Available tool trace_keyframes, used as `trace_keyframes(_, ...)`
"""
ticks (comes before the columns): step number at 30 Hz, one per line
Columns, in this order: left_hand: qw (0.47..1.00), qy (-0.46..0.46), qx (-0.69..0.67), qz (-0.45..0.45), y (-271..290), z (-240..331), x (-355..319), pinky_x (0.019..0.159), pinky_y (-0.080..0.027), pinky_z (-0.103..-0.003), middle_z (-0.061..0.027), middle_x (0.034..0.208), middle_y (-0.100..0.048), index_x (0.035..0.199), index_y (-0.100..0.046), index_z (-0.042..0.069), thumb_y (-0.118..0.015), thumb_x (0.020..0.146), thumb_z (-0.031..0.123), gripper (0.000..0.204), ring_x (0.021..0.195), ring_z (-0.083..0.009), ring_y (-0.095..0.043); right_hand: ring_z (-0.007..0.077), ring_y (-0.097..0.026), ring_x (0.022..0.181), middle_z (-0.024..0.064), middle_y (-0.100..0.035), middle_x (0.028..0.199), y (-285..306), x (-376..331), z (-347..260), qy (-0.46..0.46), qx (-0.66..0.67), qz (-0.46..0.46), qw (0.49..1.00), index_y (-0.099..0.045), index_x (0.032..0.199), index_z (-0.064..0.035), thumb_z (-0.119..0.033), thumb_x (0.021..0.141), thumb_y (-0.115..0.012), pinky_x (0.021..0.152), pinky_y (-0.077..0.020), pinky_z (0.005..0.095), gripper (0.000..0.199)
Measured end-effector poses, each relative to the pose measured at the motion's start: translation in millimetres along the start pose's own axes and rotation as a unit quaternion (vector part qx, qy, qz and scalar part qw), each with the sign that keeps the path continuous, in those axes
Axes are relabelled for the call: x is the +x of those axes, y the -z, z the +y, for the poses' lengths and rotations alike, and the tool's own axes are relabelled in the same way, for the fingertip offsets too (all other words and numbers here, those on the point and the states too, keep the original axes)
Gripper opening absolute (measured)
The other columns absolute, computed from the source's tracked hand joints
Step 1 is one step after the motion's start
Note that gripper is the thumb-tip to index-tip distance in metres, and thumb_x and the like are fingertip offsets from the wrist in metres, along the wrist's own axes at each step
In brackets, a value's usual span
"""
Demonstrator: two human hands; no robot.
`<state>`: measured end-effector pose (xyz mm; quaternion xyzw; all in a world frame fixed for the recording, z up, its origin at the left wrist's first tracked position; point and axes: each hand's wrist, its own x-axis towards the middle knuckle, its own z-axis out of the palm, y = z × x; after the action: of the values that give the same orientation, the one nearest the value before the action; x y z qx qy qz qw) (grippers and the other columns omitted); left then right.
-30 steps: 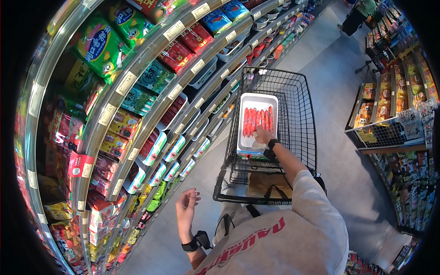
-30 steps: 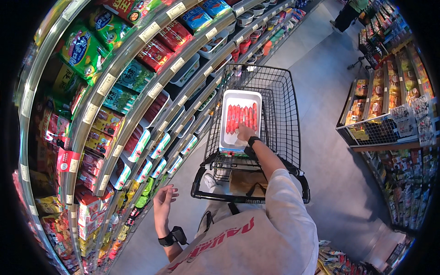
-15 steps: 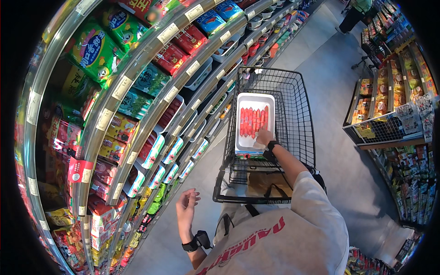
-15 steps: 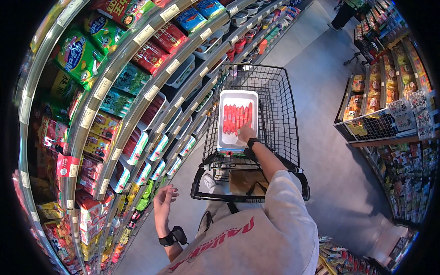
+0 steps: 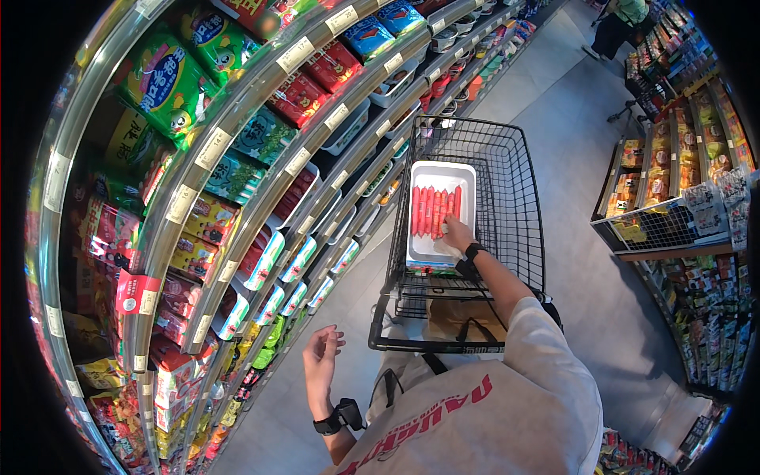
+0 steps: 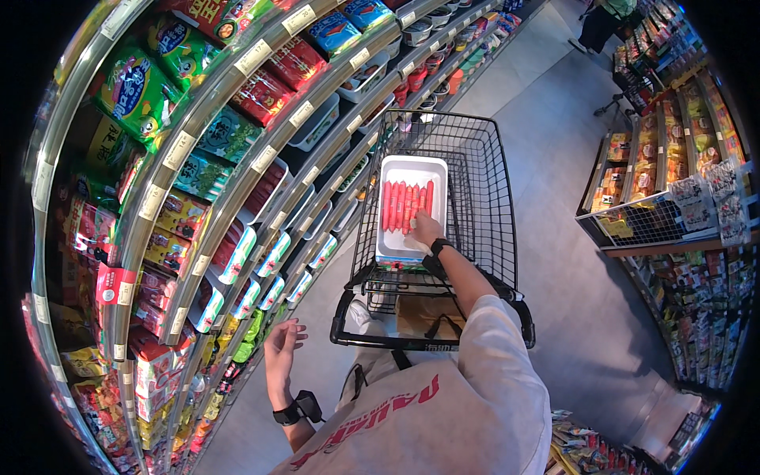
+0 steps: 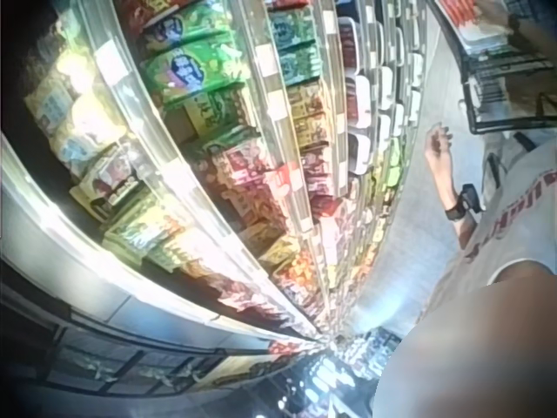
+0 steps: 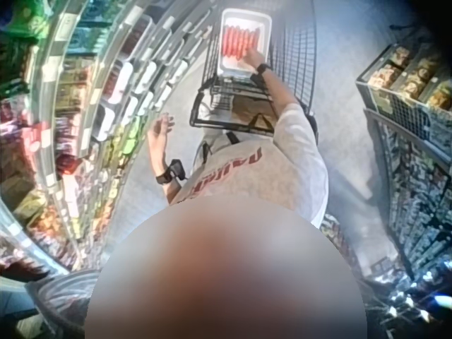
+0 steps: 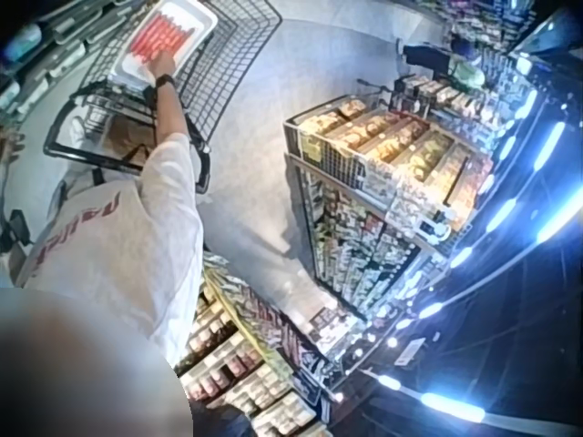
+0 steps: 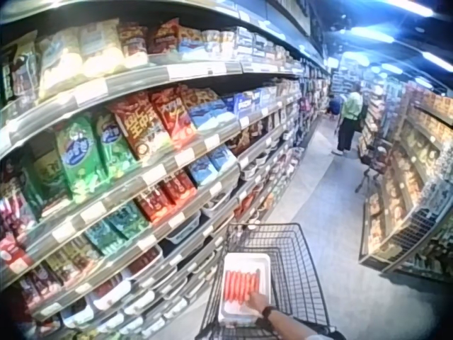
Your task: Wiping packaged sausages with a cloth and organizing them in a tray or shelf in a supermarket.
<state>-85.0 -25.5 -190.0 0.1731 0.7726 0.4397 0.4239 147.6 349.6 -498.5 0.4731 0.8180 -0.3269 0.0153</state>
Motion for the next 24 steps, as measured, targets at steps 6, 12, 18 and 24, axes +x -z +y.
trace_keyframes(6,1.0,0.0,0.003,-0.003,-2.7,3.0,1.6,0.081,-0.05,-0.03,-0.0091,0.103,-0.07,0.121,-0.062,0.001,-0.059,0.1,0.033,0.038,0.091,-0.0172,-0.067,0.0457,-0.063,0.103,0.0304,-0.032,0.149,7.3,-4.3,-47.9,-0.057,-0.041,0.04,0.997,-0.048,0.129,-0.0005,-0.016,0.075,-0.071,0.088,-0.0534,0.0466,0.06)
trace_keyframes(12,1.0,0.001,0.004,-0.003,0.3,3.3,4.0,0.08,-0.05,-0.03,-0.009,0.103,-0.07,0.12,-0.062,0.001,-0.059,0.1,0.031,0.036,0.091,-0.0172,-0.067,0.0433,-0.066,0.1,0.0361,-0.032,0.146,-18.4,1.2,-25.0,-0.104,-0.032,-0.001,0.994,-0.042,0.133,0.0009,-0.024,0.078,-0.072,0.086,-0.0545,0.0488,0.067)
trace_keyframes(18,1.0,0.003,-0.002,0.008,-0.3,2.9,4.3,0.079,-0.051,-0.03,-0.009,0.102,-0.07,0.12,-0.062,0.001,-0.059,0.1,0.028,0.034,0.09,-0.0165,-0.067,0.048,-0.063,0.098,0.0321,-0.047,0.125,12.8,-8.7,-28.7,-0.129,-0.005,0.047,0.99,-0.043,0.125,-0.0005,-0.023,0.078,-0.071,0.084,-0.0534,0.0518,0.06)
trace_keyframes(24,1.0,0.002,-0.001,-0.005,-2.4,7.6,9.3,0.079,-0.051,-0.03,-0.0091,0.102,-0.07,0.12,-0.062,0.001,-0.059,0.1,0.029,0.035,0.09,-0.0163,-0.067,0.0479,-0.063,0.099,0.0291,-0.05,0.125,-14.4,5.9,13.9,-0.12,-0.017,0.016,0.993,-0.043,0.126,-0.0006,-0.025,0.079,-0.07,0.084,-0.0528,0.0531,0.059)
